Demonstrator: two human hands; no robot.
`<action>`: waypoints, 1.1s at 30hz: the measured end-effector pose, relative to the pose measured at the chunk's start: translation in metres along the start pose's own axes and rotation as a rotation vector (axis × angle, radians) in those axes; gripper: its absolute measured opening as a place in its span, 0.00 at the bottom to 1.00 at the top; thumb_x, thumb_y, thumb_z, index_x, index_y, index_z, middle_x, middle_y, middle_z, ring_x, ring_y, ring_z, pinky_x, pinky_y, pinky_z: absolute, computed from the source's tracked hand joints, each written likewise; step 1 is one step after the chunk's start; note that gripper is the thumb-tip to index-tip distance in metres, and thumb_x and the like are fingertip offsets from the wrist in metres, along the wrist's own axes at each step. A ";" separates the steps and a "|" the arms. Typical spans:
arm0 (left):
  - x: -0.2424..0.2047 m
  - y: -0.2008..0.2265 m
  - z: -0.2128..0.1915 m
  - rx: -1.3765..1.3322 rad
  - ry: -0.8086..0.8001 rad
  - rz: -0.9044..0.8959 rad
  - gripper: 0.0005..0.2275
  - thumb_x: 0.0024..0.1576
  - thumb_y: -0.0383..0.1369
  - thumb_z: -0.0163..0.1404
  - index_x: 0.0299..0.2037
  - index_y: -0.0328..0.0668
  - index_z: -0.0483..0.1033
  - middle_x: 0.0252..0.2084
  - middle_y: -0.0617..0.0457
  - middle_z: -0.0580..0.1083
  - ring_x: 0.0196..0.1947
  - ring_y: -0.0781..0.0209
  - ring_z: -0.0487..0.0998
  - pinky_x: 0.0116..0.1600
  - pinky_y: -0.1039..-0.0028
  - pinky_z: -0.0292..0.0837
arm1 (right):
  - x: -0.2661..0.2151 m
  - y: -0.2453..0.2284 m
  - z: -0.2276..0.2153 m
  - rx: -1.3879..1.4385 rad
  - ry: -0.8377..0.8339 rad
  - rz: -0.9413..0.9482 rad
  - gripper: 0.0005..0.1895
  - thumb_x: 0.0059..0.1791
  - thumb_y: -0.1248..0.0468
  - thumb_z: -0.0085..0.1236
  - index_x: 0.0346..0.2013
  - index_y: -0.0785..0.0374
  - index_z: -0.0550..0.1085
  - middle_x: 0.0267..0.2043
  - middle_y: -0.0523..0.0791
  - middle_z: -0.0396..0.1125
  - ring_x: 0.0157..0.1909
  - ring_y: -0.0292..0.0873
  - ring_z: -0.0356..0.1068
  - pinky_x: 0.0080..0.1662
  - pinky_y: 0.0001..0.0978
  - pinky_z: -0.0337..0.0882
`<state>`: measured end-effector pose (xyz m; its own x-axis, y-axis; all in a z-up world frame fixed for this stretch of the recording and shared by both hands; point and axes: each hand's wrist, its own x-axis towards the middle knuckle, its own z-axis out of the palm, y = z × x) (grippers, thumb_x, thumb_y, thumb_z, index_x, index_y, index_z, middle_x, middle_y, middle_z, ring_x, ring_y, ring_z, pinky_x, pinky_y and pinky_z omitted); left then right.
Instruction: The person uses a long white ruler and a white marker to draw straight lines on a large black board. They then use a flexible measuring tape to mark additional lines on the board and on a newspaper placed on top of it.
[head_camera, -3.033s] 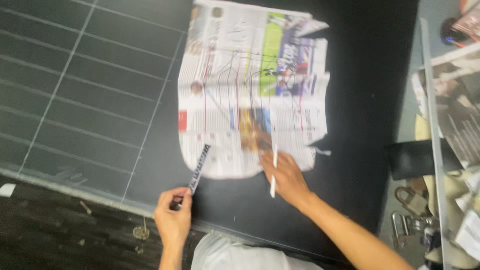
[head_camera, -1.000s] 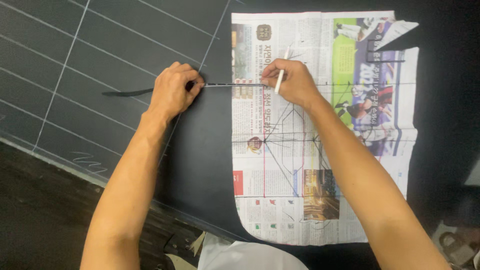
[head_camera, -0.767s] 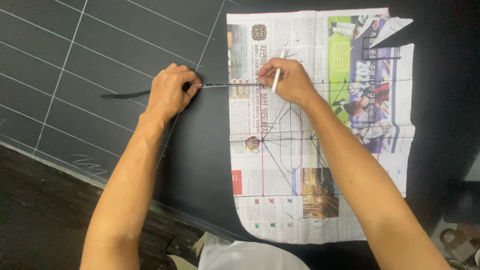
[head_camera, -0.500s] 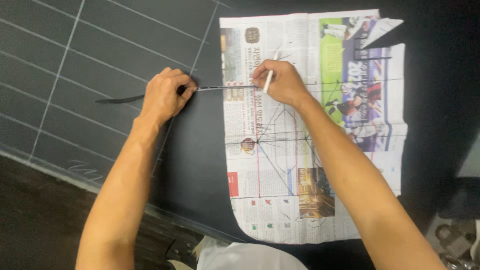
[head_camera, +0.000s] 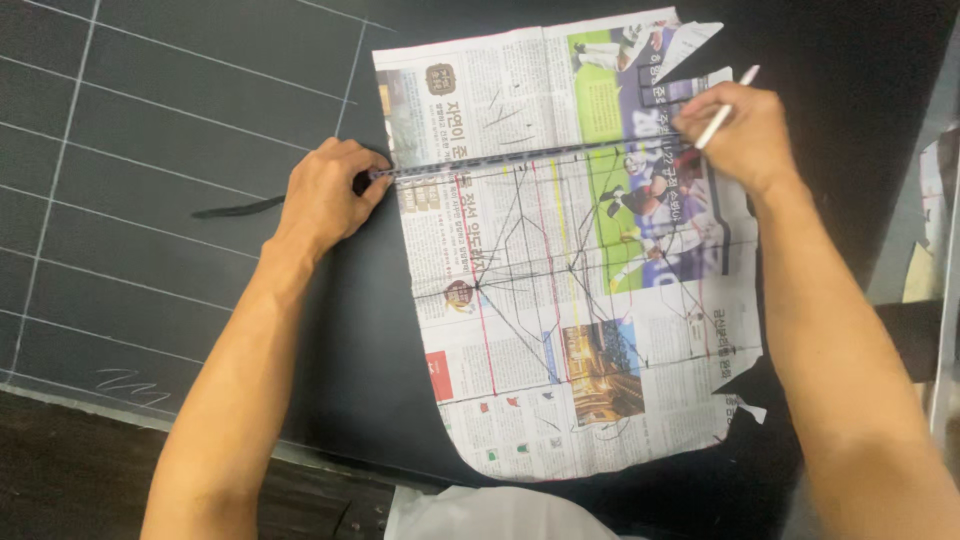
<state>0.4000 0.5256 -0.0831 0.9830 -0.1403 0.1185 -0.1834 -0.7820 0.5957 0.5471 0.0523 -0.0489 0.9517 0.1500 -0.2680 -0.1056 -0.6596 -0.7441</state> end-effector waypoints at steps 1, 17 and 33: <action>0.003 0.003 0.005 -0.006 0.005 0.012 0.05 0.54 0.29 0.62 0.38 0.42 0.83 0.35 0.52 0.77 0.39 0.51 0.75 0.44 0.62 0.72 | -0.002 0.008 -0.010 0.039 0.021 0.073 0.04 0.51 0.73 0.64 0.39 0.64 0.78 0.40 0.48 0.75 0.40 0.38 0.77 0.41 0.29 0.78; 0.011 0.012 0.024 0.034 0.014 -0.021 0.02 0.55 0.28 0.61 0.34 0.41 0.81 0.33 0.52 0.77 0.38 0.49 0.75 0.44 0.60 0.72 | -0.003 0.038 -0.014 0.033 0.073 -0.075 0.05 0.52 0.74 0.66 0.42 0.68 0.78 0.42 0.47 0.76 0.42 0.34 0.76 0.45 0.25 0.74; 0.005 0.013 0.030 0.029 0.002 -0.073 0.02 0.54 0.28 0.61 0.33 0.42 0.81 0.32 0.53 0.76 0.38 0.50 0.74 0.44 0.59 0.71 | -0.009 0.027 -0.007 0.018 0.101 -0.021 0.05 0.53 0.72 0.65 0.43 0.67 0.78 0.42 0.46 0.76 0.42 0.34 0.76 0.43 0.25 0.74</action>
<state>0.4029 0.4966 -0.0986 0.9937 -0.0815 0.0773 -0.1113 -0.8075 0.5792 0.5374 0.0277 -0.0623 0.9778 0.0886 -0.1899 -0.0893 -0.6438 -0.7600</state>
